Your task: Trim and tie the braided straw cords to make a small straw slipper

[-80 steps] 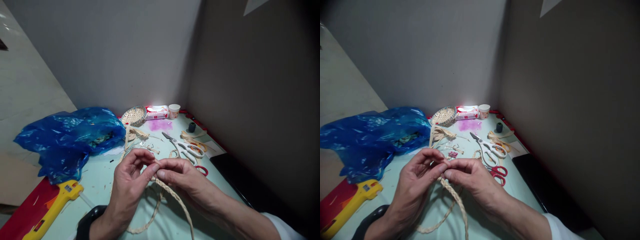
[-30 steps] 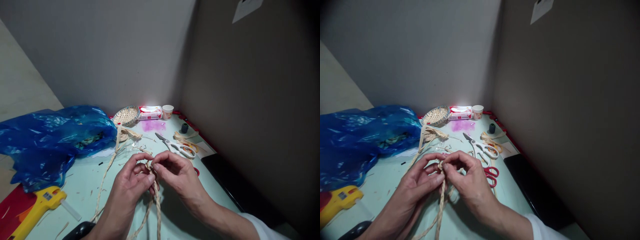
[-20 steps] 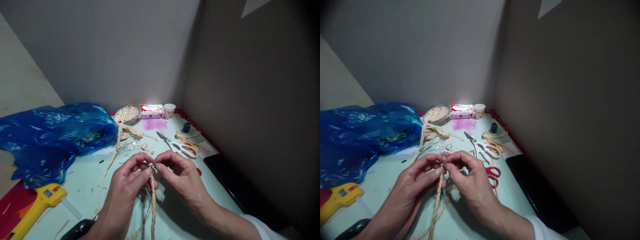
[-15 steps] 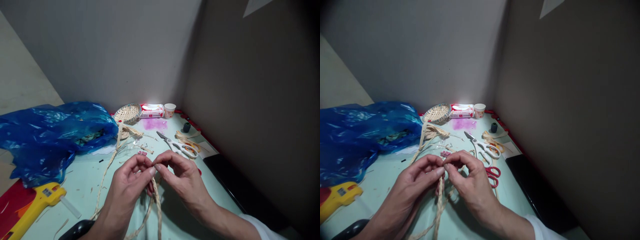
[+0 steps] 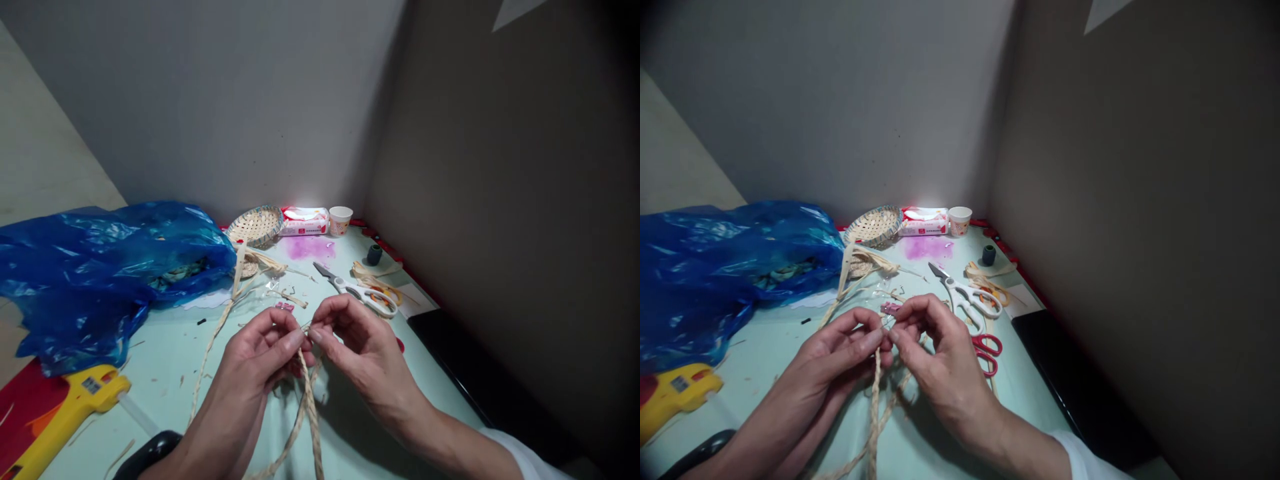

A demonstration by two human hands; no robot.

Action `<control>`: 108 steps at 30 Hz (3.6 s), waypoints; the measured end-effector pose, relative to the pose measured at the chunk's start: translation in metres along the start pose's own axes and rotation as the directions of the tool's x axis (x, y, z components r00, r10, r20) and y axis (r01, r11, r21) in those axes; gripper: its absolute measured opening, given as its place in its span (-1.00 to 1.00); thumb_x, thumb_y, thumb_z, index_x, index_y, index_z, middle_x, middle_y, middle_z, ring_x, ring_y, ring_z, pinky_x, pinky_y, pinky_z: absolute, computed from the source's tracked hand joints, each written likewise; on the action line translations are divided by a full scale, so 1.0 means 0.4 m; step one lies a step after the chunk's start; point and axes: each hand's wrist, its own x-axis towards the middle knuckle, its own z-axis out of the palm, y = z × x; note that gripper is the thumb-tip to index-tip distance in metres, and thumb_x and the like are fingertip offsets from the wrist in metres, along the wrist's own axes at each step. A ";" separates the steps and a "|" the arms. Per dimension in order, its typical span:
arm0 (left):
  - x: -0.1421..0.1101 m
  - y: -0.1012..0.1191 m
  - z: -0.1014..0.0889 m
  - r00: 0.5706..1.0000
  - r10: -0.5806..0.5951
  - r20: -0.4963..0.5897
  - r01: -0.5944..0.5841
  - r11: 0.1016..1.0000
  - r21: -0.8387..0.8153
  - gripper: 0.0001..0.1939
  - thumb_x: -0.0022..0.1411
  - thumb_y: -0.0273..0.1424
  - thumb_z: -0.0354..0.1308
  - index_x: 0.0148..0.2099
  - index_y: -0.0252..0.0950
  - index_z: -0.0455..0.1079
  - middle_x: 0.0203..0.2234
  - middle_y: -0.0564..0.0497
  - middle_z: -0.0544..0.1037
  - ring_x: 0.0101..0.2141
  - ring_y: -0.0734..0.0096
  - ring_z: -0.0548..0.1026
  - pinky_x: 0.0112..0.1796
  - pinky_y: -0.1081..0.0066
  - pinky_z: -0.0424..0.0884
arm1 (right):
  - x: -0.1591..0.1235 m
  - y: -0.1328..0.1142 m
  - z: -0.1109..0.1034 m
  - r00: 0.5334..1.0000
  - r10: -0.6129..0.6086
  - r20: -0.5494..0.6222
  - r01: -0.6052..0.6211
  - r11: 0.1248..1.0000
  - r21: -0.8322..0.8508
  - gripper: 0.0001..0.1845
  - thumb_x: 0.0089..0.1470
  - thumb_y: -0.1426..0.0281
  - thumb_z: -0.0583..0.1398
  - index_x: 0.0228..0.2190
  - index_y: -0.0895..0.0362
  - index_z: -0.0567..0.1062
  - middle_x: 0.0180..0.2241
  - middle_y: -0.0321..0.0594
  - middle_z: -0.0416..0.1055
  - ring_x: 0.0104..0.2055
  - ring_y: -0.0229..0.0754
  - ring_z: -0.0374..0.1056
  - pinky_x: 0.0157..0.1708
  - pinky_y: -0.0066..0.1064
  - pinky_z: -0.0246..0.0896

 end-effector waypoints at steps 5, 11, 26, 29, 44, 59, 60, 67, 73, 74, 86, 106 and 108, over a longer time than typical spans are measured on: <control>-0.004 0.004 0.001 1.000 -0.003 -0.030 0.003 1.000 0.013 -0.87 0.17 -0.38 0.29 -0.34 -0.24 0.38 -0.47 0.12 0.47 -0.46 0.53 0.40 -0.38 0.54 0.33 | -0.009 0.005 0.008 0.992 -0.124 -0.023 0.122 0.988 -0.097 -0.87 0.16 0.48 0.24 -0.29 0.06 0.38 -0.35 -0.33 0.38 -0.31 -0.27 0.33 -0.29 -0.44 0.27; -0.008 -0.002 -0.004 0.998 0.062 -0.003 -0.061 0.991 0.119 -0.85 0.15 -0.36 0.29 -0.38 -0.24 0.36 -0.57 0.15 0.44 -0.59 0.57 0.34 -0.50 0.56 0.25 | -0.022 0.001 -0.019 0.781 -0.561 0.276 0.620 0.642 -0.450 -0.74 0.16 0.61 0.16 -0.16 0.05 0.39 -0.31 -0.21 0.53 -0.25 -0.14 0.41 -0.19 -0.27 0.28; -0.001 0.014 -0.003 0.996 0.091 -0.006 -0.083 0.936 0.342 -0.87 0.16 -0.33 0.24 -0.37 -0.25 0.39 -0.65 0.16 0.48 -0.60 0.54 0.39 -0.49 0.56 0.26 | -0.005 -0.020 -0.014 0.940 -0.295 0.171 0.338 0.870 -0.359 -0.88 0.22 0.54 0.16 -0.26 0.08 0.39 -0.37 -0.29 0.41 -0.36 -0.28 0.34 -0.35 -0.46 0.25; -0.002 0.014 -0.001 0.993 0.112 -0.027 -0.096 0.937 0.335 -0.86 0.16 -0.34 0.26 -0.40 -0.26 0.41 -0.64 0.15 0.48 -0.58 0.54 0.40 -0.47 0.57 0.29 | -0.003 -0.026 -0.011 0.994 -0.055 0.096 0.068 0.987 -0.143 -0.93 0.22 0.43 0.21 -0.29 0.07 0.37 -0.36 -0.32 0.37 -0.34 -0.29 0.32 -0.34 -0.47 0.26; -0.019 0.019 0.014 0.988 0.126 -0.086 -0.103 0.967 0.234 -0.85 0.06 -0.32 0.36 -0.39 -0.27 0.50 -0.58 0.06 0.53 -0.48 0.42 0.48 -0.44 0.54 0.41 | -0.002 -0.040 -0.001 0.996 0.073 0.051 -0.071 0.997 -0.038 -0.93 0.15 0.41 0.26 -0.37 0.11 0.57 -0.47 -0.31 0.52 -0.43 -0.29 0.41 -0.36 -0.47 0.29; -0.015 0.006 0.000 0.972 0.209 -0.107 -0.171 0.943 0.286 -0.89 0.08 -0.34 0.36 -0.38 -0.26 0.53 -0.39 0.00 0.63 -0.36 0.34 0.58 -0.31 0.49 0.46 | -0.012 -0.018 0.003 0.879 -0.477 0.011 0.438 0.797 -0.416 -0.90 0.07 0.62 0.25 -0.37 0.23 0.55 -0.45 -0.19 0.53 -0.37 -0.22 0.41 -0.34 -0.36 0.32; -0.015 0.005 0.001 0.966 0.234 -0.113 -0.189 0.930 0.315 -0.89 0.07 -0.35 0.36 -0.39 -0.26 0.53 -0.38 0.00 0.63 -0.35 0.35 0.57 -0.30 0.51 0.46 | -0.013 -0.018 0.005 0.866 -0.499 0.003 0.448 0.775 -0.447 -0.90 0.06 0.63 0.25 -0.39 0.23 0.54 -0.47 -0.19 0.52 -0.39 -0.21 0.39 -0.35 -0.34 0.30; -0.024 0.011 0.023 0.916 0.324 -0.235 -0.234 0.911 0.340 -0.91 0.02 -0.41 0.37 -0.46 -0.24 0.52 -0.41 0.04 0.61 -0.32 0.38 0.58 -0.26 0.56 0.47 | -0.020 -0.031 0.010 0.923 -0.385 0.011 0.342 0.806 -0.482 -0.87 0.03 0.60 0.23 -0.47 0.15 0.46 -0.50 -0.27 0.45 -0.40 -0.21 0.35 -0.31 -0.33 0.23; -0.025 0.028 0.021 0.966 0.208 -0.153 -0.156 0.943 0.295 -0.88 0.03 -0.35 0.38 -0.41 -0.24 0.51 -0.47 0.06 0.61 -0.43 0.38 0.58 -0.37 0.54 0.49 | 0.005 -0.058 -0.003 0.985 0.151 0.081 -0.136 0.976 -0.168 -0.89 0.05 0.45 0.24 -0.51 0.11 0.50 -0.54 -0.33 0.40 -0.46 -0.26 0.25 -0.42 -0.42 0.17; -0.026 0.028 0.023 0.966 0.196 -0.166 -0.146 0.951 0.271 -0.88 0.03 -0.34 0.38 -0.39 -0.24 0.51 -0.49 0.07 0.61 -0.45 0.41 0.58 -0.39 0.55 0.49 | 0.010 -0.062 -0.006 0.964 0.234 0.124 -0.225 0.971 -0.082 -0.90 0.05 0.43 0.24 -0.50 0.11 0.50 -0.54 -0.33 0.41 -0.46 -0.27 0.25 -0.43 -0.43 0.16; -0.036 0.028 0.035 0.968 0.178 -0.177 -0.139 0.967 0.212 -0.79 0.01 -0.32 0.38 -0.29 -0.19 0.46 -0.61 0.13 0.54 -0.62 0.51 0.47 -0.53 0.59 0.42 | 0.012 -0.050 -0.018 0.869 0.284 0.405 -0.433 0.832 0.347 -0.71 0.11 0.20 0.29 -0.45 0.19 0.51 -0.47 -0.26 0.46 -0.38 -0.24 0.38 -0.24 -0.36 0.21; -0.039 0.035 0.032 0.920 0.333 -0.207 -0.232 0.888 0.396 -0.95 -0.03 -0.38 0.34 -0.48 -0.18 0.52 -0.27 0.03 0.58 -0.35 0.29 0.61 -0.42 0.53 0.55 | 0.006 -0.068 -0.020 0.828 0.320 0.460 -0.534 0.698 0.477 -0.83 0.13 0.38 0.28 -0.45 0.21 0.56 -0.44 -0.25 0.45 -0.33 -0.28 0.33 -0.19 -0.46 0.22; -0.037 0.036 0.028 0.914 0.352 -0.201 -0.241 0.871 0.427 -0.95 -0.04 -0.38 0.35 -0.49 -0.17 0.54 -0.28 0.01 0.58 -0.25 0.22 0.61 -0.37 0.52 0.55 | 0.006 -0.063 -0.019 0.828 0.323 0.459 -0.539 0.688 0.487 -0.84 0.13 0.37 0.28 -0.45 0.20 0.56 -0.43 -0.25 0.45 -0.33 -0.28 0.34 -0.19 -0.46 0.24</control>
